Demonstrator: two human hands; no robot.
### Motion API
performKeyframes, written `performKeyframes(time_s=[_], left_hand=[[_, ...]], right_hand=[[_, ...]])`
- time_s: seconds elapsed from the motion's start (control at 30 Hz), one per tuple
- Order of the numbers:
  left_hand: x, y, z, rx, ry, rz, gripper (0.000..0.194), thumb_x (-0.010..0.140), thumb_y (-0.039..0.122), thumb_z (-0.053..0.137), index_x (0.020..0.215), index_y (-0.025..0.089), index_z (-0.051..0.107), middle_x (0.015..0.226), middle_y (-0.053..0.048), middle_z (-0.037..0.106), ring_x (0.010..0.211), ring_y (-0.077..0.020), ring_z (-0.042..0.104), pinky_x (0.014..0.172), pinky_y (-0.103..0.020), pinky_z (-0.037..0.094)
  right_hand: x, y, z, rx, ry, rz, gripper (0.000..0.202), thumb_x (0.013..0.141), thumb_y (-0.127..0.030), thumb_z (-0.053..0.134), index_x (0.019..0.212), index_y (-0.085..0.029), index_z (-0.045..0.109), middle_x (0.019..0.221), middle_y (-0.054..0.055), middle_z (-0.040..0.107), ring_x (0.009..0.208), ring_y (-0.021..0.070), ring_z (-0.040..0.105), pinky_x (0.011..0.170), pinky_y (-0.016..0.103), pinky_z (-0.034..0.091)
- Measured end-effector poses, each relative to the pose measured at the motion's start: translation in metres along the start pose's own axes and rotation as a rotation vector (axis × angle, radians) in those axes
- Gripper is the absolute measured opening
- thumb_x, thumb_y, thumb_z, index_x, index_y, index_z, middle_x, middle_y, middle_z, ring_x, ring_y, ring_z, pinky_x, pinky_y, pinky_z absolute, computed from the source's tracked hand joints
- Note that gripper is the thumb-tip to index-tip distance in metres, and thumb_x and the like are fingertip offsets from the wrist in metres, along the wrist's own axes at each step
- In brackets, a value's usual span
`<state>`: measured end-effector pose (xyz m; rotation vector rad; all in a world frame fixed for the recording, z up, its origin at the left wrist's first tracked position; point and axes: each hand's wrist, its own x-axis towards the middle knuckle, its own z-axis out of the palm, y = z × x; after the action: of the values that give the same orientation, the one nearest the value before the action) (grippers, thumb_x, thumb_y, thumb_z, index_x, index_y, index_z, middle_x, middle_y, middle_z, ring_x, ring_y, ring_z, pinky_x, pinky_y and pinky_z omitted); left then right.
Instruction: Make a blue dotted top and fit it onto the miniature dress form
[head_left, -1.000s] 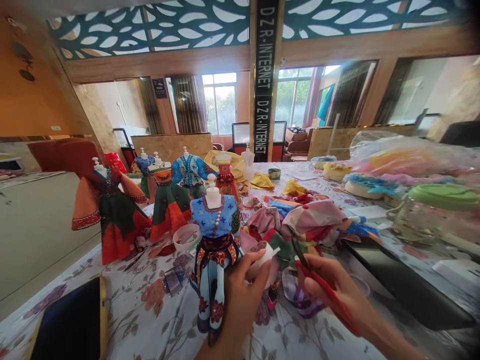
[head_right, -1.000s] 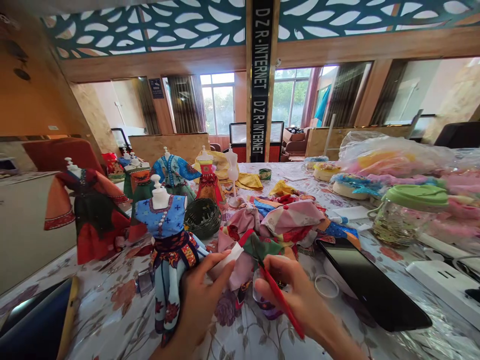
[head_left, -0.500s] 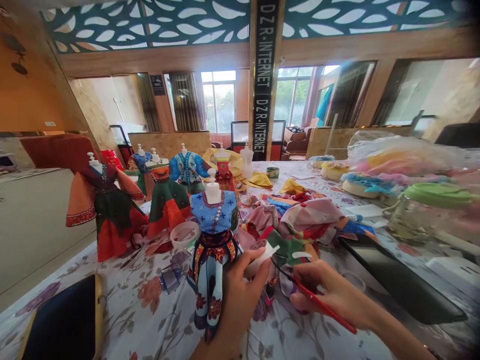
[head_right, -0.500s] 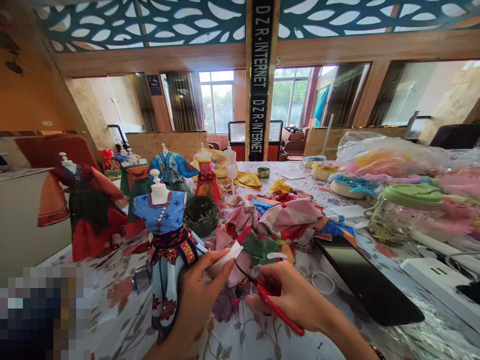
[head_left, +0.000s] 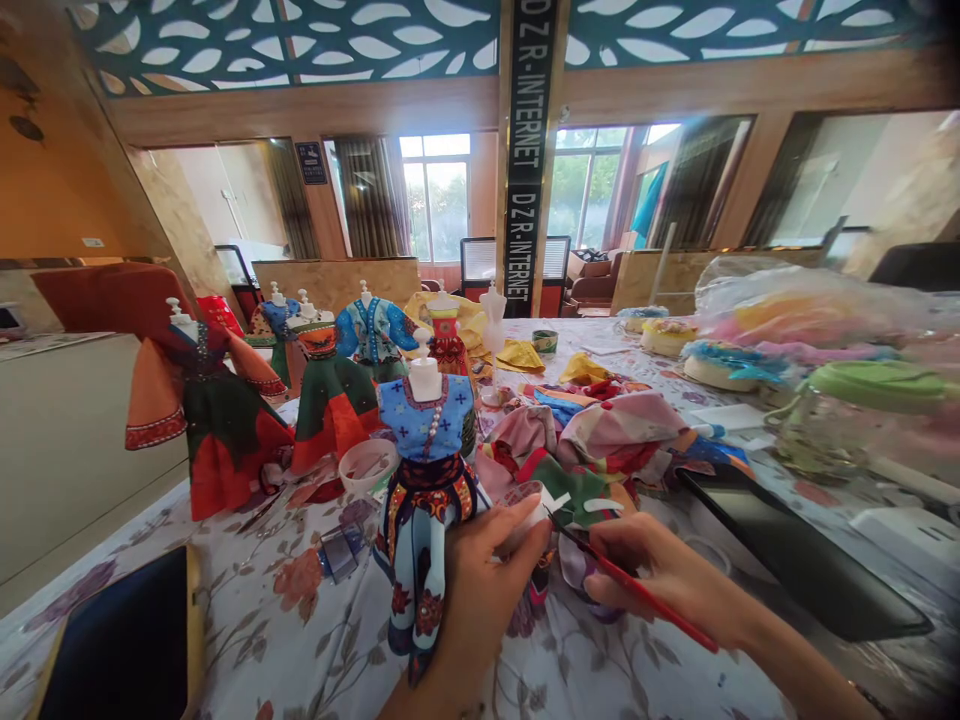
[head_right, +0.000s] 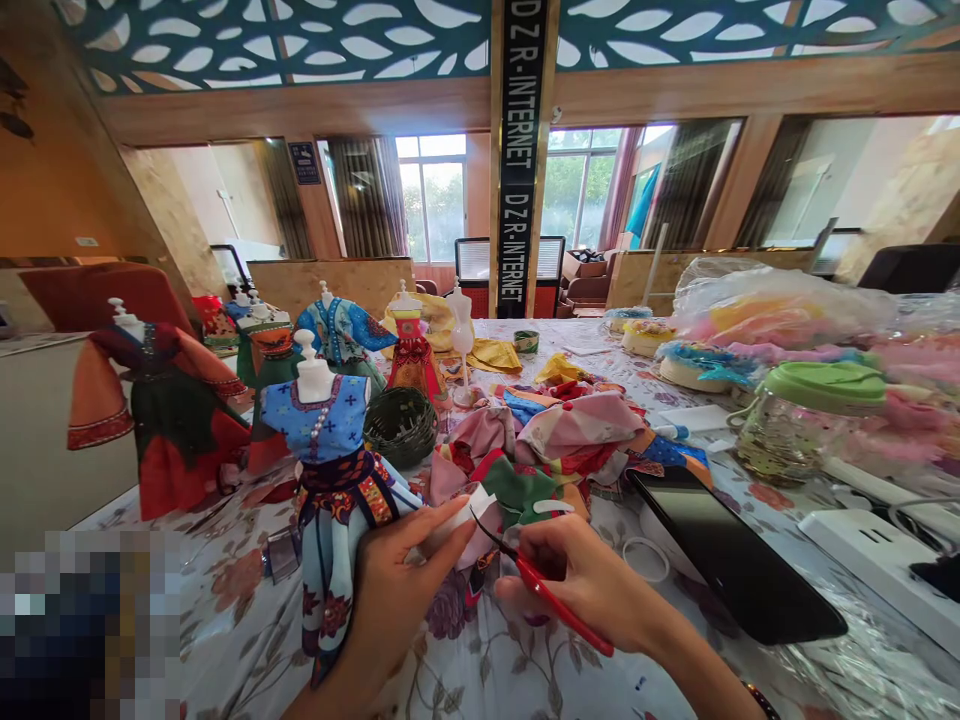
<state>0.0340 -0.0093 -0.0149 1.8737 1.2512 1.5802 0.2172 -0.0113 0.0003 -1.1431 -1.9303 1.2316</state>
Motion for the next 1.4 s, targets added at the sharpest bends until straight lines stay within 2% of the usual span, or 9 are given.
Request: performKeyframes(time_s=[0.13, 0.37, 0.63, 1.4], left_hand=[[-0.0005, 0.0007, -0.0007, -0.013, -0.047, -0.014, 0.023, 0.076, 0.019, 0.067, 0.098, 0.02, 0.073, 0.088, -0.004, 0.076, 0.077, -0.0177, 0.07, 0.07, -0.024, 0.054], [-0.0002, 0.0017, -0.002, -0.031, -0.043, -0.021, 0.025, 0.076, 0.02, 0.067, 0.101, 0.02, 0.071, 0.079, -0.001, 0.075, 0.07, -0.0153, 0.068, 0.066, -0.022, 0.052], [0.0004, 0.0006, -0.0005, -0.031, -0.046, -0.032, 0.024, 0.077, 0.021, 0.066, 0.1, 0.019, 0.072, 0.073, 0.0, 0.073, 0.064, -0.0136, 0.065, 0.059, -0.021, 0.05], [0.0012, 0.0008, -0.0034, -0.024, -0.079, -0.05, 0.025, 0.079, 0.021, 0.063, 0.101, 0.015, 0.072, 0.066, 0.0, 0.067, 0.06, -0.0121, 0.06, 0.058, -0.02, 0.045]], right_hand=[[0.001, 0.0007, -0.0008, 0.017, -0.01, 0.005, 0.041, 0.072, -0.037, 0.066, 0.053, -0.02, 0.034, 0.051, -0.007, 0.032, 0.049, 0.0084, 0.03, 0.044, 0.022, 0.021], [0.001, 0.0024, 0.0025, 0.059, -0.012, 0.026, 0.043, 0.072, -0.041, 0.066, 0.053, -0.021, 0.034, 0.048, -0.007, 0.033, 0.045, 0.0079, 0.03, 0.043, 0.022, 0.019], [0.0006, 0.0, 0.0045, 0.113, -0.009, 0.042, 0.039, 0.07, -0.041, 0.067, 0.053, -0.019, 0.041, 0.046, -0.007, 0.037, 0.044, 0.0076, 0.035, 0.042, 0.021, 0.025], [0.0019, 0.0055, 0.0032, 0.183, -0.072, 0.059, 0.039, 0.07, -0.035, 0.069, 0.054, -0.019, 0.038, 0.045, -0.008, 0.039, 0.041, 0.0057, 0.036, 0.039, 0.018, 0.024]])
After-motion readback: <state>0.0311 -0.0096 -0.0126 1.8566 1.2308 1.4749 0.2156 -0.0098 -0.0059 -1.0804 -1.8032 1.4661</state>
